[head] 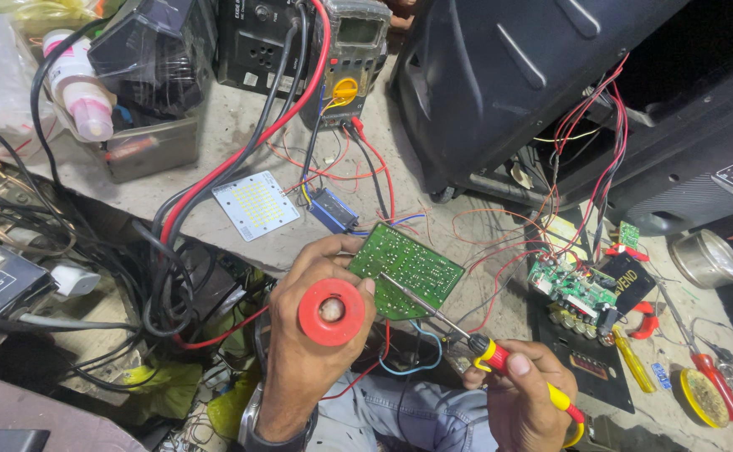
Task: The person holds a green circuit board in their left hand and uses a soldering iron in their right hand to apply solder to various points on the board. The person also holds a spool of solder wire while working on the board.
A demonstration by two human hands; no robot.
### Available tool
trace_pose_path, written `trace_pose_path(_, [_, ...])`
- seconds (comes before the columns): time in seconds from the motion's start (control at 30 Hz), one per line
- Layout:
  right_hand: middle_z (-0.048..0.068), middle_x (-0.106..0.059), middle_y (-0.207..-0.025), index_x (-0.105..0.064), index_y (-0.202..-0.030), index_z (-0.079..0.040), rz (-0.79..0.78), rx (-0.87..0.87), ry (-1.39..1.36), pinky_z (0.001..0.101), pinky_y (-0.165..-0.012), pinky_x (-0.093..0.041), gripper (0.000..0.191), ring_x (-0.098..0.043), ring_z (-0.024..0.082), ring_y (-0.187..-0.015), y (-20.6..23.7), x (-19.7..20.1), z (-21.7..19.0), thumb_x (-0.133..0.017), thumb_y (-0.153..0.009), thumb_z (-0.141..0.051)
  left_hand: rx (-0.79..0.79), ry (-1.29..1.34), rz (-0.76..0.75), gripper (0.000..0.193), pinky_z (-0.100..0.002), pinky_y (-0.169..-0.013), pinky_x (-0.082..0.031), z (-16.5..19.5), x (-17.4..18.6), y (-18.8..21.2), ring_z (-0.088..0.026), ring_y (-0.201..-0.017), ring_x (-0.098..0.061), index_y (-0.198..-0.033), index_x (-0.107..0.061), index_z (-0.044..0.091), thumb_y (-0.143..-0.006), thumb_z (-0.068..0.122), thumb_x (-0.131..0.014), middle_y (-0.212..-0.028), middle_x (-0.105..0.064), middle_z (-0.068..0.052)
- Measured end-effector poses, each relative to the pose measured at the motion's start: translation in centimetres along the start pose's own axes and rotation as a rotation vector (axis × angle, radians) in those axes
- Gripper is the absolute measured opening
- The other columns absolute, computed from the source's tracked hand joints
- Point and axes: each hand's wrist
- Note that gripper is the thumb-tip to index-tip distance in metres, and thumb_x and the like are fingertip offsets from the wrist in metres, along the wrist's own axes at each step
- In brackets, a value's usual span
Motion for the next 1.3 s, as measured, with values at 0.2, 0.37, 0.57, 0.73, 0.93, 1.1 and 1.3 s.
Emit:
trace_pose_path(0.2, [0.035,-0.070,-0.091,-0.064,-0.109,0.016,-0.012,-0.006,0.018,0.0500,-0.063,-0.058,0.030,-0.070,0.040,-0.071,-0.2,0.3,0.0,-0.065,-0.095,-0.012,0.092,0.020,0.018,0.016,-0.034,-0.071,-0.059,0.1,-0.2,0.1,-0.023,-0.083,-0.075,-0.085,-0.061,-0.001,-0.084,0.006,-0.076,-0.107,-0.073,-0.016])
trace_pose_path(0.37, [0.034,-0.070,-0.087,-0.064,-0.109,0.016,-0.002,0.001,0.002,0.0507,-0.061,-0.059,0.029,-0.070,0.040,-0.070,-0.2,0.6,0.2,-0.065,-0.096,-0.011,0.121,-0.001,0.023,0.015,-0.033,-0.071,-0.059,0.3,0.0,0.1,-0.021,-0.081,-0.076,-0.086,-0.063,-0.001,-0.085,0.007,-0.076,-0.108,-0.075,-0.014])
trace_pose_path(0.57, [0.034,-0.070,-0.087,-0.064,-0.108,0.016,0.016,-0.002,0.005,0.0505,-0.062,-0.059,0.029,-0.070,0.039,-0.069,0.0,0.5,0.2,-0.065,-0.095,-0.010,0.136,0.010,0.016,0.017,-0.032,-0.072,-0.059,0.5,0.4,0.1,-0.021,-0.082,-0.078,-0.088,-0.065,-0.001,-0.085,0.008,-0.078,-0.107,-0.078,-0.012])
trace_pose_path(0.73, [0.033,-0.070,-0.088,-0.064,-0.109,0.015,-0.009,0.025,-0.004,0.0496,-0.063,-0.059,0.028,-0.070,0.039,-0.072,0.2,0.2,0.3,-0.065,-0.096,-0.010,0.144,-0.050,0.023,0.018,-0.031,-0.072,-0.059,0.8,0.2,0.1,-0.020,-0.081,-0.078,-0.096,-0.070,-0.002,-0.085,0.009,-0.079,-0.106,-0.078,-0.010])
trace_pose_path(0.93, [0.033,-0.070,-0.090,-0.064,-0.110,0.015,-0.008,0.029,-0.011,0.0499,-0.063,-0.059,0.027,-0.070,0.039,-0.072,0.4,0.2,0.3,-0.064,-0.097,-0.009,0.162,-0.069,0.019,0.023,-0.032,-0.075,-0.059,1.0,0.3,0.3,-0.021,-0.085,-0.078,-0.103,-0.072,-0.001,-0.084,0.009,-0.079,-0.105,-0.078,-0.010])
trace_pose_path(1.1, [0.034,-0.071,-0.092,-0.063,-0.112,0.014,-0.015,0.039,0.004,0.0495,-0.064,-0.059,0.027,-0.071,0.039,-0.073,0.6,0.6,0.4,-0.063,-0.098,-0.009,0.175,-0.073,0.018,0.019,-0.032,-0.075,-0.059,1.0,0.4,0.4,-0.022,-0.085,-0.078,-0.097,-0.071,-0.001,-0.084,0.010,-0.080,-0.105,-0.078,-0.010])
trace_pose_path(1.3, [0.031,-0.070,-0.091,-0.063,-0.117,0.015,-0.063,0.119,-0.136,0.0516,-0.067,-0.059,0.034,-0.071,0.042,-0.074,0.9,1.6,0.4,-0.064,-0.101,-0.014,0.173,-0.032,0.014,0.017,-0.033,-0.074,-0.059,0.9,0.4,0.4,-0.022,-0.085,-0.079,-0.092,-0.069,-0.001,-0.085,0.010,-0.079,-0.107,-0.078,-0.011])
Point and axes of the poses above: each hand's wrist, its own y-axis away from the middle knuckle, its own x-axis out of the back of the hand, z = x × y
